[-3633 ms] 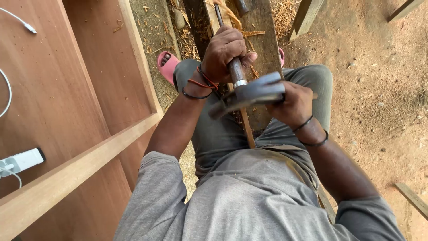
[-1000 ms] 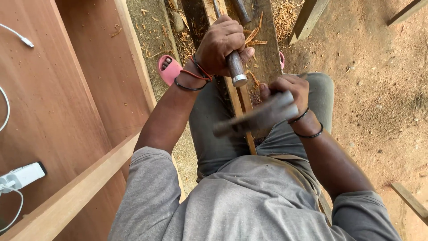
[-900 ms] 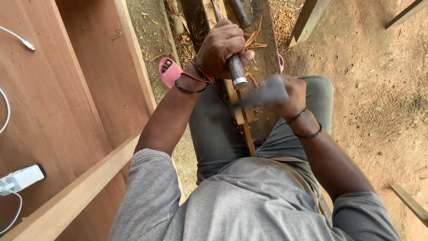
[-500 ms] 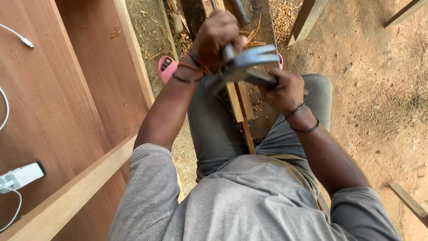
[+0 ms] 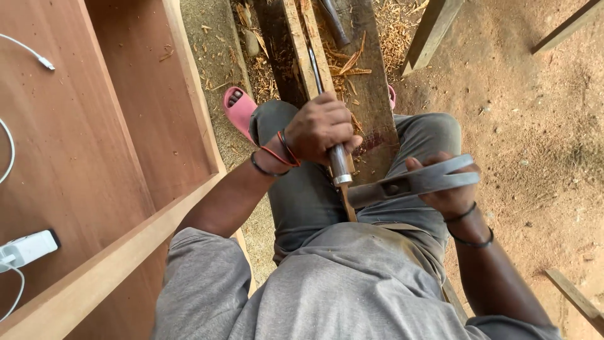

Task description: Using a chisel and hammer to shape or carve wood.

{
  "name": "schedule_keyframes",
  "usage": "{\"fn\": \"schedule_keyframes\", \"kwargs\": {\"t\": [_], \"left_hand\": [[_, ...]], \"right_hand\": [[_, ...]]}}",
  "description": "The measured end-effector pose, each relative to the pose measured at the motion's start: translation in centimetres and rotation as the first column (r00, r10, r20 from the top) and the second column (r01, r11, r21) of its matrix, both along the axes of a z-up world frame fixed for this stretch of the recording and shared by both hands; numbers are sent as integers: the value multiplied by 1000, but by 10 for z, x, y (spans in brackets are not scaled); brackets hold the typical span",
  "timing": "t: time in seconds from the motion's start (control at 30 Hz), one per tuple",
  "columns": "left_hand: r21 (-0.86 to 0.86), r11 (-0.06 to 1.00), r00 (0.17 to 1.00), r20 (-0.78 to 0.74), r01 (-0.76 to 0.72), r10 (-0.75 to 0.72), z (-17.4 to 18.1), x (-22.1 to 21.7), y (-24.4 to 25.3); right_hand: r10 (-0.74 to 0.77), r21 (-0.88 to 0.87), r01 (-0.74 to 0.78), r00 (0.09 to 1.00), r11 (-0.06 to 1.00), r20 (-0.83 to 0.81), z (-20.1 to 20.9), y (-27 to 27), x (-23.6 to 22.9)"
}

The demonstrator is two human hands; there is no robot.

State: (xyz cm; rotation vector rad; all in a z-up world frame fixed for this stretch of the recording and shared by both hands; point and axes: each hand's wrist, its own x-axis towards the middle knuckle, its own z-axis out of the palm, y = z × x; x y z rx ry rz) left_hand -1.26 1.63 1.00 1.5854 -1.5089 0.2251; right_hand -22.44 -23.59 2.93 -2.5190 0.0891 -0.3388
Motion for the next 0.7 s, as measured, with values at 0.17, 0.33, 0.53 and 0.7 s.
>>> {"fn": "schedule_keyframes", "kwargs": {"t": [0.17, 0.33, 0.53, 0.7], "left_hand": [[-6, 999, 999, 21, 34, -33, -36, 21, -5], [-55, 998, 999, 32, 8, -6, -51, 68, -18], [90, 992, 975, 211, -93, 72, -59, 102, -7], [15, 961, 892, 376, -276, 250, -47, 118, 9]], "right_hand": [[-56, 99, 64, 995, 993, -87, -1, -5, -38], [-188, 30, 203, 946, 979, -264, -23, -8, -79], [-217, 34, 239, 925, 970, -313, -27, -10, -100], [-392, -72, 460, 651, 885, -650, -23, 6, -111]]}}
